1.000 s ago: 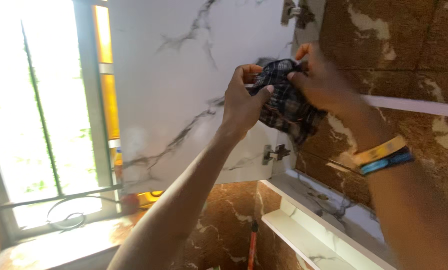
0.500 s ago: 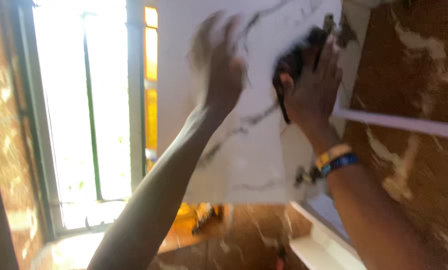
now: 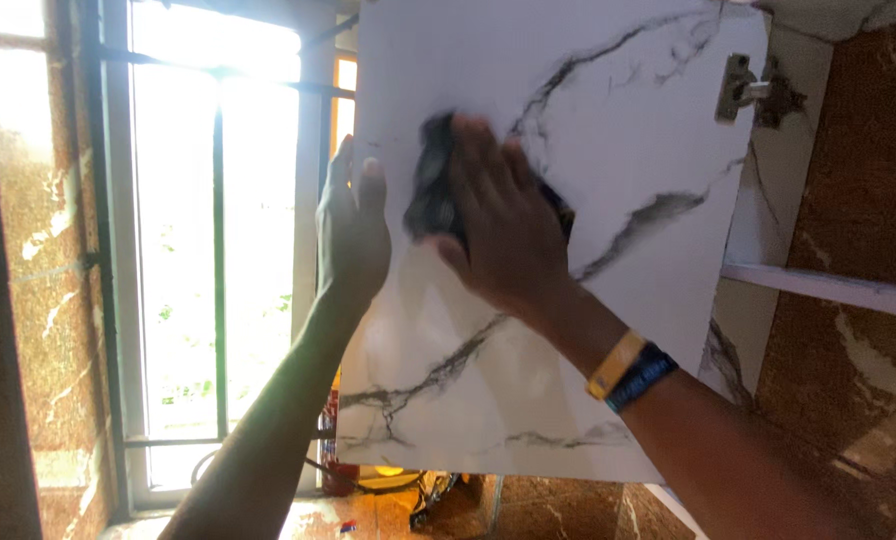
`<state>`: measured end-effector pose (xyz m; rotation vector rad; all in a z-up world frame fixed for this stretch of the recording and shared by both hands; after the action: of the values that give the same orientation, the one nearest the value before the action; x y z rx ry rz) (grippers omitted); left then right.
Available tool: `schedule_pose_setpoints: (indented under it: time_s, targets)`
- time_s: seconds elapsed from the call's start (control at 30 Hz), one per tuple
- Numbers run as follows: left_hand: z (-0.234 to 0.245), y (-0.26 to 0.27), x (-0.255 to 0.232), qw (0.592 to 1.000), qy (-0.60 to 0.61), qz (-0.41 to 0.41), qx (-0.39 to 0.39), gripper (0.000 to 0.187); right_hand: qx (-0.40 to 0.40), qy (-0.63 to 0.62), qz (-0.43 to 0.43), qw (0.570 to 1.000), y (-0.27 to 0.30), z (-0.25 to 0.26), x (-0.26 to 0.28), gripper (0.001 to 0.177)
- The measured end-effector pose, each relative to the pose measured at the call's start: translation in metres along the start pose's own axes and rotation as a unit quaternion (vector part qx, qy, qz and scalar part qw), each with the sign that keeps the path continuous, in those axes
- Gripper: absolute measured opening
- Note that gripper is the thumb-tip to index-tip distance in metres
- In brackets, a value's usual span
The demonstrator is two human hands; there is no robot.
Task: The person cleans a wall cabinet by wiping down its interior compartments, shelves, and cabinet door using a cloth.
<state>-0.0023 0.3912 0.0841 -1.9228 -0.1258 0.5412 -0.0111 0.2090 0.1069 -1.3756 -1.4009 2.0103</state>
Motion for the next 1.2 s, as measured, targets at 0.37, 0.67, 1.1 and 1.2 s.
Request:
schedule_pose_setpoints:
  time_s: [0.37, 0.67, 1.1, 1.2]
  targets:
    - [0.005, 0.009, 0.016, 0.997, -0.076, 0.002, -0.009, 0.062, -0.185, 0.128, -0.273, 0.935, -0.023, 0.02, -0.197, 0.105]
    - [0.007, 0.011, 0.015, 0.995, -0.058, 0.056, -0.061, 0.053, 0.037, -0.024, 0.106, 0.993, -0.006, -0.029, -0.003, 0.09]
    - [0.006, 0.006, 0.015, 0.984, -0.15, 0.087, -0.031, 0.07, -0.026, 0.06, -0.157, 0.985, -0.085, -0.025, -0.09, 0.086]
    - [0.005, 0.005, 0.033, 0.988, -0.129, 0.077, -0.023, 0.072, -0.017, -0.039, -0.016, 0.999, -0.079, -0.036, -0.029, 0.084]
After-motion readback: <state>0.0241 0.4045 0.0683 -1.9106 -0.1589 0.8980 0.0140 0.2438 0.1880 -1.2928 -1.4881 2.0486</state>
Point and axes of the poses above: each hand's wrist, its own y-axis away from the middle knuckle, its own z-axis out of the back of the hand, x = y × z, the point moved 5 cm from there along -y, towards the middle knuckle, and after that the axes turned 4 degrees about -x, right-handed, at the moved point
